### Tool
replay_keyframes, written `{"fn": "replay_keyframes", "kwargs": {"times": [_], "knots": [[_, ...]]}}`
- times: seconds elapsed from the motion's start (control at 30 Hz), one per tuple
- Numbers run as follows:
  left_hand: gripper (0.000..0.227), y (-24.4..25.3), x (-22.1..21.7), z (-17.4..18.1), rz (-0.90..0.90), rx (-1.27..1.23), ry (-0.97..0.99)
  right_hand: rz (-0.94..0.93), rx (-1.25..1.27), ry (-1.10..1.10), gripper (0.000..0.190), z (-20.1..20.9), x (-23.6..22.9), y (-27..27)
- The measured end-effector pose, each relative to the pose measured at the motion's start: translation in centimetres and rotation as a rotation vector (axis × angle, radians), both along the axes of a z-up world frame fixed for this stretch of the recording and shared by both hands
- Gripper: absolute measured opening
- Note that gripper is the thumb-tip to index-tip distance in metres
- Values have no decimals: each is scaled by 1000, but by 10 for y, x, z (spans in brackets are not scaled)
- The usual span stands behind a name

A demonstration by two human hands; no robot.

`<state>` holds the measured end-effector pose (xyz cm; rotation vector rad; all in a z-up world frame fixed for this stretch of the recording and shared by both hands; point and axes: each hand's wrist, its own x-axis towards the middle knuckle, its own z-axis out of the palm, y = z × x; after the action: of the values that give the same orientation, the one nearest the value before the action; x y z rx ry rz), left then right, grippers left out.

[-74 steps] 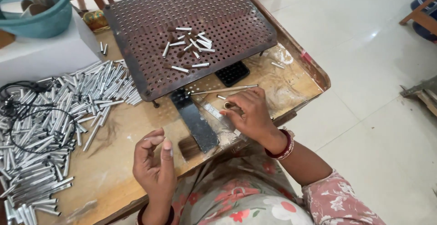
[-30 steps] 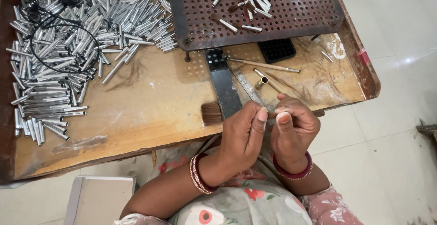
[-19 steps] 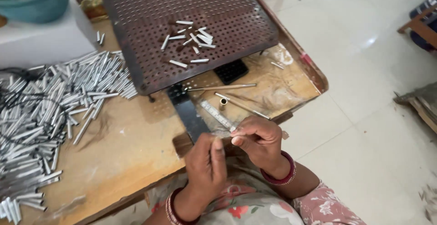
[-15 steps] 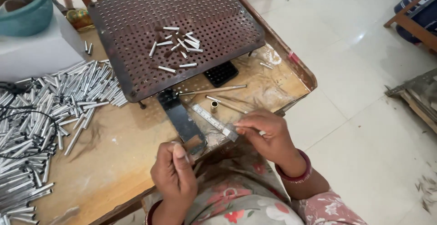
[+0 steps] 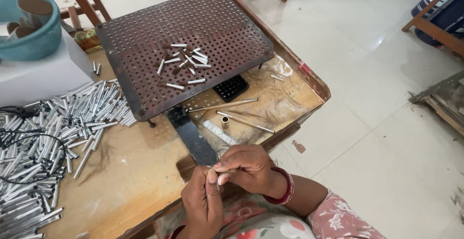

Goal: The person sits at a workbench and repeatedly picks up small metal tubes and cylindrical pieces. They insert the cylindrical pieces into the tubes by hand, then place the assembled parts onto a perforated metal tray on the table.

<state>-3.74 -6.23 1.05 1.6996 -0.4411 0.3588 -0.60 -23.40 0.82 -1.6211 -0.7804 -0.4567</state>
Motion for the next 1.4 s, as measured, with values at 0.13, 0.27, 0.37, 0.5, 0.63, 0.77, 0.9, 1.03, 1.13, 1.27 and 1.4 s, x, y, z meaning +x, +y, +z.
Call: {"fn": "replay_keyframes", "kwargs": {"times": [0.13,0.27,0.37,0.5,0.63,0.77,0.9,1.03,1.13,1.27,1.4], "knots": [[27,2,4,-7,-41,-75,102,-18,60,-29,18,2,2,12],[22,17,14,14,-106,16,60,-152,19,-265,13,0,6,19],[12,56,47,36,125,504,-6,-162,21,-301,11,-6,9,12],[18,128,113,57,659,1129,23,-233,58,-268,9,-11,6,0],[26,161,154,35,591,1237,-140,-268,61,-311,12,-1,6,2],[18,161,164,20,514,1237,26,-278,45,-268,15,-4,11,1],[17,156,158,23,506,1312,100,-304,18,-238,18,-4,13,0],[15,163,155,11,549,1220,-57,-306,29,-223,21,-5,11,-1],[10,164,154,9,630,1239,-328,-327,14,-208,21,-5,7,-5],[11,155,134,37,652,1079,-196,-356,31,-219,20,-5,6,-9],[16,126,92,66,514,676,-269,-348,41,-189,22,-9,6,-9]]}}
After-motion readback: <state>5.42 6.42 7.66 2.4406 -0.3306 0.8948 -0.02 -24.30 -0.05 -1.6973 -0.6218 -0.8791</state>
